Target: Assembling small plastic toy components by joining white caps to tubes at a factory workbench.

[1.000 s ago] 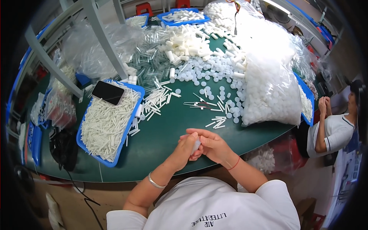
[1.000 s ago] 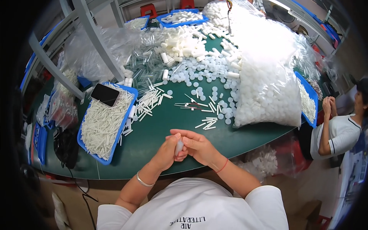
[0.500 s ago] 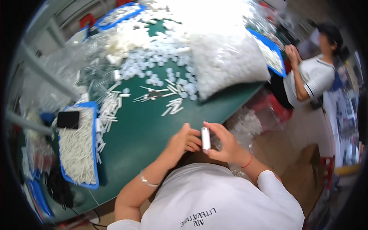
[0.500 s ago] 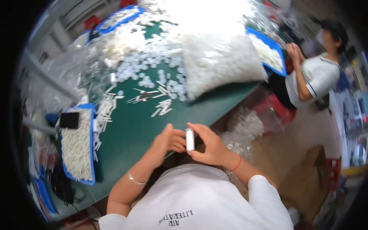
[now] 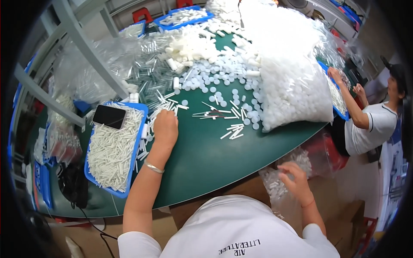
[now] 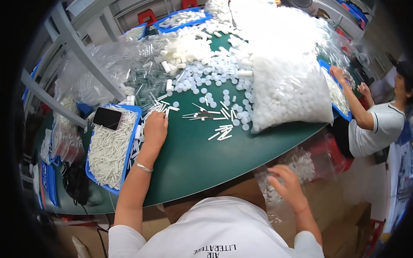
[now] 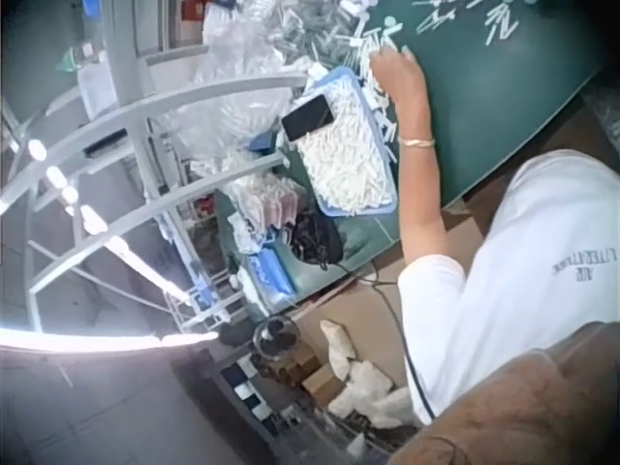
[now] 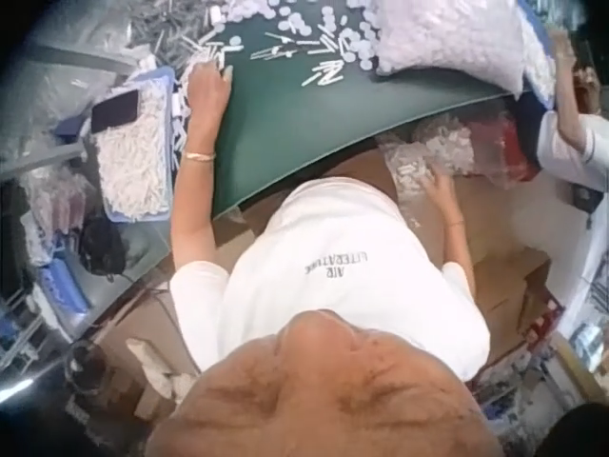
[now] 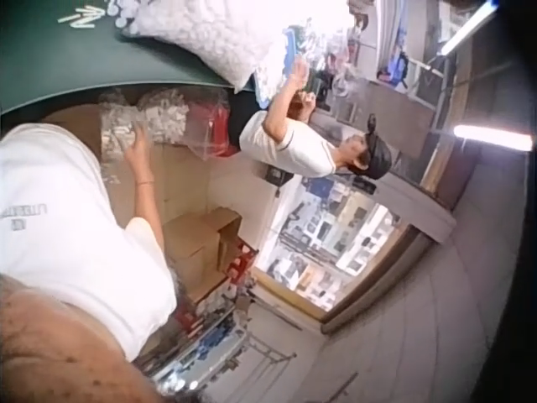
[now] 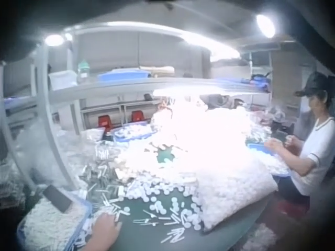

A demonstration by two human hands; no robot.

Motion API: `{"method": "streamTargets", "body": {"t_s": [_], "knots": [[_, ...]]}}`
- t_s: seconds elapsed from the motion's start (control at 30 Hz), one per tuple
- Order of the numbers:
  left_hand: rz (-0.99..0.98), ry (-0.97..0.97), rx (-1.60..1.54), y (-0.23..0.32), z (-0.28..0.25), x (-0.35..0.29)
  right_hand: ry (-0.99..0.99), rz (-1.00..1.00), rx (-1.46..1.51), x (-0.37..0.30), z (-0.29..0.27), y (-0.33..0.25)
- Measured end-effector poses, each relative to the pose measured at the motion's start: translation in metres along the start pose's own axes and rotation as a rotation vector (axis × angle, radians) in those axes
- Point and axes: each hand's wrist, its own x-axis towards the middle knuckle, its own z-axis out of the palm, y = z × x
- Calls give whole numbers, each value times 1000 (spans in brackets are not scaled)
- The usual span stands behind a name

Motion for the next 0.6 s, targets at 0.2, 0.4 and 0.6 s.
{"method": "streamTargets", "body": {"t_s": [0.2, 0.4, 0.6], "knots": [[-129, -69, -38, 2, 1, 15, 115, -503, -1, 174, 78, -67], [-141, -87, -53, 3, 10, 29, 191, -620, -609, 269, 161, -64], [-64, -25, -282, 1, 9, 28, 197, -632, -676, 283, 163, -64]]}}
